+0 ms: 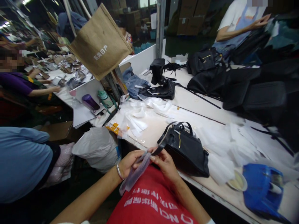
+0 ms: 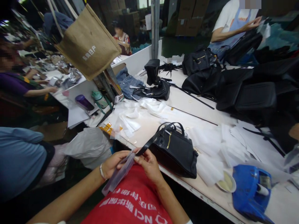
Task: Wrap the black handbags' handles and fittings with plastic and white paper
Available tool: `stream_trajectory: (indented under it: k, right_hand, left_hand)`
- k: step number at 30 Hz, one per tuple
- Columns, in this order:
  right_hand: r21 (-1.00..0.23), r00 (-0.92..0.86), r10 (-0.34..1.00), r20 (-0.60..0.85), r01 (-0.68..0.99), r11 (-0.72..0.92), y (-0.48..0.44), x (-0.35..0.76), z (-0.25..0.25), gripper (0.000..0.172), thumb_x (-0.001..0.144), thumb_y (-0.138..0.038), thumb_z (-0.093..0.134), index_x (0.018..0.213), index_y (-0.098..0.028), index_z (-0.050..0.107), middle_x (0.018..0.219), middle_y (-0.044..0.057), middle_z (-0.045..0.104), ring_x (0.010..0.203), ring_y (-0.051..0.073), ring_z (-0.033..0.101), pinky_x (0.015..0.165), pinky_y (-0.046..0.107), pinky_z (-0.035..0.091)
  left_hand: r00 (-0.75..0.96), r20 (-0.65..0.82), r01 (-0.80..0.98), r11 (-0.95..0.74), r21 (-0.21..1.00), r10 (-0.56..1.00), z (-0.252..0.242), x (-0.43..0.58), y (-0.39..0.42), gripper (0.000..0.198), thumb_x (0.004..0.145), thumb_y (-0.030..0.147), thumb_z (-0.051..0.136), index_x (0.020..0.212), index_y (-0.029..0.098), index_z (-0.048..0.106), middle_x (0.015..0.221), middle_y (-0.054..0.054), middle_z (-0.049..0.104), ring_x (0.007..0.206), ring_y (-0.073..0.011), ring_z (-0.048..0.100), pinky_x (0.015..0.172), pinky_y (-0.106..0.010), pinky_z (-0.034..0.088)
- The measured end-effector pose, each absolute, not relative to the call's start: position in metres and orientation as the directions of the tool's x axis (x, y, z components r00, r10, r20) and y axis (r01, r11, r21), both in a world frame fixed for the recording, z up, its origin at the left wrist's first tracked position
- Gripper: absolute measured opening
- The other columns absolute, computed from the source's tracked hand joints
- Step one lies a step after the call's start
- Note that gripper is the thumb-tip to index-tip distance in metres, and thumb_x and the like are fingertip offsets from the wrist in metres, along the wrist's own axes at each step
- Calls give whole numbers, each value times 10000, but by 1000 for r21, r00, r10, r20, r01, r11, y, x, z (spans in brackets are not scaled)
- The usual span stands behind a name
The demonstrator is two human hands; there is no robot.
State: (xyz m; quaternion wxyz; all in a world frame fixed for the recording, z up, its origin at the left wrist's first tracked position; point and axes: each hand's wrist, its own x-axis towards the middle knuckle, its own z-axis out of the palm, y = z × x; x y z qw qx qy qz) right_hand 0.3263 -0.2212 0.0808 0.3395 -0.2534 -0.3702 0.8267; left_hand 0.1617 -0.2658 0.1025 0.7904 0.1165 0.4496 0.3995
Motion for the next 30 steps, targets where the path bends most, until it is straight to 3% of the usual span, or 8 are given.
stream_trajectory:
  k: [4, 9, 14, 17, 20, 23, 30]
  right_hand:
    - [-827, -580, 794, -181, -347, -442, -219, 324, 77, 284, 738, -271, 689, 999, -222, 585, 854, 6, 582, 733, 137, 548, 676, 262, 472]
    - [-830, -559, 806, -194, -344, -439, -213, 329, 80, 469, 749, -249, 676, 1192, -254, 521, 852, 3, 569, 760, 143, 547, 720, 281, 473]
    - [-856, -592, 789, -164, -312, -412, -204, 334, 74, 337, 750, -235, 669, 1077, -233, 590, 876, 12, 576, 778, 151, 551, 737, 292, 468]
    - [-905, -551, 823, -136, -269, -330, -202, 336, 65, 236, 741, -238, 674, 971, -219, 627, 964, 30, 580, 845, 170, 553, 775, 303, 466]
    - [-934, -523, 844, -115, -233, -271, -200, 337, 59, 182, 733, -240, 680, 906, -209, 635, 985, 38, 576, 914, 191, 544, 819, 312, 458]
    - [-937, -511, 852, -112, -232, -262, -197, 339, 56, 164, 732, -249, 683, 880, -206, 629, 1009, 43, 566, 930, 198, 541, 823, 316, 461]
    - [-931, -493, 862, -116, -248, -267, -188, 339, 53, 187, 748, -267, 674, 921, -215, 627, 1008, 45, 564, 911, 197, 543, 791, 311, 478]
  left_hand:
    - [246, -624, -544, 639, 545, 742, 104, 168, -261, 183, 793, 307, 596, 788, 125, 598, 532, 48, 472, 329, -3, 204, 311, -133, 183]
    - [317, -637, -592, 672, 446, 702, 99, 168, -255, 153, 795, 281, 593, 765, 131, 581, 514, 57, 455, 329, 1, 161, 318, -129, 182]
    - [472, -675, -516, 798, 311, 567, 91, 163, -247, 110, 765, 234, 584, 722, 135, 562, 476, 70, 417, 308, -6, 142, 305, -149, 96]
    - [395, -702, -408, 798, 444, 593, 90, 165, -243, 175, 771, 287, 598, 705, 127, 567, 488, 54, 455, 323, -22, 243, 325, -164, 162]
    - [131, -654, -313, 657, 685, 745, 93, 172, -241, 220, 743, 328, 656, 731, 121, 582, 598, 17, 550, 459, -62, 435, 447, -176, 333]
    - [-102, -530, -210, 503, 839, 842, 99, 177, -241, 240, 736, 352, 672, 795, 137, 585, 742, -11, 608, 657, -116, 537, 614, -204, 416]
    - [-166, -370, -65, 364, 929, 914, 116, 188, -247, 222, 816, 353, 589, 904, 150, 597, 876, -56, 664, 807, -175, 603, 752, -266, 451]
